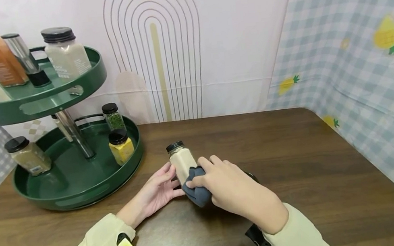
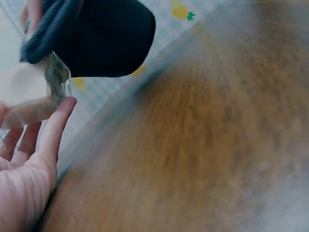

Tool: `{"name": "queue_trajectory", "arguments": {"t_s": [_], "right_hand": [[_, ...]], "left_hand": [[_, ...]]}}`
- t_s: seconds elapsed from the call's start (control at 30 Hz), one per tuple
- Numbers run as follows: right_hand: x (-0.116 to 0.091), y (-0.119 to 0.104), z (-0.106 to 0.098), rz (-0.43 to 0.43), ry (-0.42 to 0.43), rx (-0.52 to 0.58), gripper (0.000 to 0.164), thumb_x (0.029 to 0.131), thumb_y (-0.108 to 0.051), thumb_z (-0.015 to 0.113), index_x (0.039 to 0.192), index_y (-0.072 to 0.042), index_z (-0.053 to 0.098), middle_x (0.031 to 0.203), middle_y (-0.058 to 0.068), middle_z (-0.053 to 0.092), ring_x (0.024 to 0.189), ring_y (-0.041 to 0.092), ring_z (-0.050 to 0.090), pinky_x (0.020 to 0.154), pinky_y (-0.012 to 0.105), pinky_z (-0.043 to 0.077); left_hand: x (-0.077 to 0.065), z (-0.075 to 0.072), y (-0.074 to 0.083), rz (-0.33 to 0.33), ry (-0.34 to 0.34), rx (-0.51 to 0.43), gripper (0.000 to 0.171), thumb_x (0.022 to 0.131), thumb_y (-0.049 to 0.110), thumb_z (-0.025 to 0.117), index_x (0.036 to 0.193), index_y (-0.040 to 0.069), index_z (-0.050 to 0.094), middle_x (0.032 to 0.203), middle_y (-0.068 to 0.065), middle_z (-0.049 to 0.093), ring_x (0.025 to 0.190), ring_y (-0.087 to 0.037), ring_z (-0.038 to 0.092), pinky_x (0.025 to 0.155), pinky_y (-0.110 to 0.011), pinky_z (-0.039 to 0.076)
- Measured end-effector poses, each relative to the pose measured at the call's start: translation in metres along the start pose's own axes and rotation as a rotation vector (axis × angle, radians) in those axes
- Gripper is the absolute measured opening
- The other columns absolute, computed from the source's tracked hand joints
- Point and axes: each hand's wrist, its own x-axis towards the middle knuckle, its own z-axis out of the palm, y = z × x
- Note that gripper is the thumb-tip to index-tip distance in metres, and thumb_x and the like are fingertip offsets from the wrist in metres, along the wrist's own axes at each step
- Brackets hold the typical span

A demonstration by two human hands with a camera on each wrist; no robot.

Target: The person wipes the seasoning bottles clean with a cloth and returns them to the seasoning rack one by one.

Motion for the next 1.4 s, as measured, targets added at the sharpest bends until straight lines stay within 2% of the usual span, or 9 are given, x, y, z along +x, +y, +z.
{"name": "queue_trajectory", "arguments": {"t_s": [0.2, 0.27, 0.5, 0.77, 0.9, 1.03, 1.13, 1.3, 1.4], "right_hand": [[-0.008, 0.007, -0.015, 0.024, -0.169, 0.141, 0.056, 0.068, 0.013, 0.056, 0.099, -0.032, 0.070, 0.099, -0.005, 0.053, 0.088, 0.014, 0.051, 0.068, 0.030, 0.045], [-0.009, 0.010, -0.017, 0.038, -0.134, 0.146, 0.059, 0.068, 0.014, 0.052, 0.101, -0.032, 0.069, 0.101, -0.005, 0.053, 0.090, 0.013, 0.052, 0.070, 0.030, 0.046], [-0.002, 0.011, -0.014, 0.156, 0.124, 0.107, 0.063, 0.068, 0.014, 0.053, 0.114, -0.027, 0.065, 0.115, 0.005, 0.054, 0.093, 0.024, 0.056, 0.079, 0.041, 0.048], [0.010, 0.002, 0.003, 0.195, 0.224, 0.095, 0.065, 0.065, 0.015, 0.056, 0.116, -0.025, 0.065, 0.119, 0.010, 0.054, 0.105, 0.028, 0.053, 0.079, 0.042, 0.050], [0.009, 0.002, 0.005, 0.172, 0.183, 0.078, 0.063, 0.065, 0.015, 0.059, 0.113, -0.024, 0.067, 0.116, 0.009, 0.054, 0.104, 0.026, 0.054, 0.073, 0.039, 0.052], [0.005, 0.003, 0.003, 0.139, 0.104, 0.053, 0.058, 0.065, 0.015, 0.059, 0.108, -0.023, 0.069, 0.111, 0.006, 0.054, 0.095, 0.023, 0.055, 0.072, 0.036, 0.050], [0.004, 0.001, 0.003, 0.123, 0.034, 0.046, 0.054, 0.066, 0.013, 0.060, 0.105, -0.023, 0.070, 0.104, 0.003, 0.055, 0.087, 0.019, 0.054, 0.069, 0.032, 0.049], [0.001, 0.000, -0.001, 0.130, -0.076, 0.078, 0.051, 0.068, 0.012, 0.062, 0.102, -0.026, 0.070, 0.097, 0.000, 0.054, 0.084, 0.017, 0.052, 0.066, 0.031, 0.047], [-0.004, 0.001, -0.006, 0.128, -0.160, 0.109, 0.049, 0.069, 0.011, 0.062, 0.096, -0.028, 0.071, 0.092, -0.004, 0.054, 0.083, 0.016, 0.052, 0.064, 0.031, 0.046]], "left_hand": [[0.000, -0.001, -0.001, 0.007, -0.010, -0.037, 0.056, 0.099, 0.026, 0.042, 0.148, 0.017, 0.017, 0.146, -0.013, 0.031, 0.129, -0.027, 0.039, 0.103, -0.050, 0.035], [0.000, -0.002, -0.001, 0.006, -0.024, -0.048, 0.058, 0.099, 0.028, 0.043, 0.148, 0.015, 0.017, 0.141, -0.010, 0.039, 0.125, -0.025, 0.044, 0.103, -0.050, 0.035], [-0.001, -0.003, -0.001, 0.010, -0.126, -0.021, 0.053, 0.097, 0.028, 0.049, 0.142, 0.010, 0.028, 0.127, -0.005, 0.053, 0.117, -0.020, 0.053, 0.098, -0.048, 0.042], [-0.003, -0.001, -0.002, 0.015, -0.199, 0.140, 0.041, 0.092, 0.027, 0.057, 0.127, 0.011, 0.041, 0.120, -0.003, 0.057, 0.109, -0.017, 0.056, 0.088, -0.041, 0.048], [-0.003, -0.001, -0.002, 0.011, -0.193, 0.160, 0.040, 0.094, 0.027, 0.055, 0.126, 0.009, 0.040, 0.118, -0.003, 0.058, 0.109, -0.018, 0.056, 0.088, -0.041, 0.048], [0.000, 0.000, -0.003, 0.011, -0.173, 0.115, 0.045, 0.095, 0.027, 0.052, 0.131, 0.006, 0.035, 0.120, -0.003, 0.057, 0.110, -0.018, 0.056, 0.092, -0.046, 0.046], [0.000, -0.001, -0.003, 0.019, -0.118, 0.053, 0.047, 0.096, 0.027, 0.051, 0.134, 0.007, 0.033, 0.123, -0.004, 0.055, 0.113, -0.018, 0.054, 0.095, -0.049, 0.044], [-0.001, -0.001, -0.003, 0.021, -0.036, 0.007, 0.027, 0.096, 0.026, 0.049, 0.118, 0.011, 0.041, 0.114, -0.004, 0.057, 0.109, -0.018, 0.055, 0.092, -0.045, 0.046], [0.000, 0.000, -0.003, 0.011, -0.014, -0.010, 0.035, 0.096, 0.030, 0.048, 0.124, 0.010, 0.040, 0.117, -0.006, 0.055, 0.110, -0.019, 0.055, 0.094, -0.045, 0.045]]}}
